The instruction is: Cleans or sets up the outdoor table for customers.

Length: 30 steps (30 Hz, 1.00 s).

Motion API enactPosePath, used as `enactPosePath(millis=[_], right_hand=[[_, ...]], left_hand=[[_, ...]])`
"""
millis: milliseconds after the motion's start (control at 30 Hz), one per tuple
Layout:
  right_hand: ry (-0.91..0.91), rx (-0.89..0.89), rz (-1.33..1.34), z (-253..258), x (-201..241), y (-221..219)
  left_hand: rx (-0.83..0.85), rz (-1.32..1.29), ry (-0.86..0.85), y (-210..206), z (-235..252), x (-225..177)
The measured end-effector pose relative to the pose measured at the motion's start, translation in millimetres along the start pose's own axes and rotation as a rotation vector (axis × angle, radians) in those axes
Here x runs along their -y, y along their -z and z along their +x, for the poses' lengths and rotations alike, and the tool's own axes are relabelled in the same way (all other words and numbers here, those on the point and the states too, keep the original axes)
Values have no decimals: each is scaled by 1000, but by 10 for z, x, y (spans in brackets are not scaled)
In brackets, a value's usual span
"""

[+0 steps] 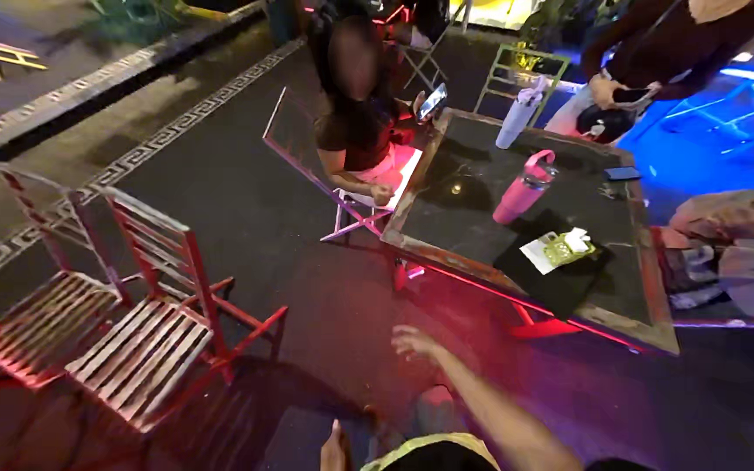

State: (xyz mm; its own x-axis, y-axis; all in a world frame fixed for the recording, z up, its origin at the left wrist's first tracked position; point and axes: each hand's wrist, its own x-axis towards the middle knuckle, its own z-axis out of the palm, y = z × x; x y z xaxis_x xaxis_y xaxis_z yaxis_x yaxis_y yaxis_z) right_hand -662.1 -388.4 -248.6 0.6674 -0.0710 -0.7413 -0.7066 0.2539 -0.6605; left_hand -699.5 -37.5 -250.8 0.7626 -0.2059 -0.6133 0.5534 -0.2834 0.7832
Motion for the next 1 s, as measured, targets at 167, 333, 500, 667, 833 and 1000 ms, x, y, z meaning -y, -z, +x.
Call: enactPosePath(millis=[167,333,500,667,833,1000], right_hand=[[76,362,-195,-695,-527,-410],[223,237,-97,-1121,-901,-237],[242,24,-49,-1469,-1037,261],[252,-169,156,-1741,-1042,650],[480,-160,370,-2008,-954,897],[560,-162,464,-2122,-883,976]], left_hand=[[246,-531,107,-761,161,-810],[511,-697,186,-1394,250,-1061],[574,-469,288,-2050,242,-1106],[542,-92,104,-2594,143,-1202],[514,-57,130,-2934,211,-1330],[598,-43,221,-3143,290,-1345]])
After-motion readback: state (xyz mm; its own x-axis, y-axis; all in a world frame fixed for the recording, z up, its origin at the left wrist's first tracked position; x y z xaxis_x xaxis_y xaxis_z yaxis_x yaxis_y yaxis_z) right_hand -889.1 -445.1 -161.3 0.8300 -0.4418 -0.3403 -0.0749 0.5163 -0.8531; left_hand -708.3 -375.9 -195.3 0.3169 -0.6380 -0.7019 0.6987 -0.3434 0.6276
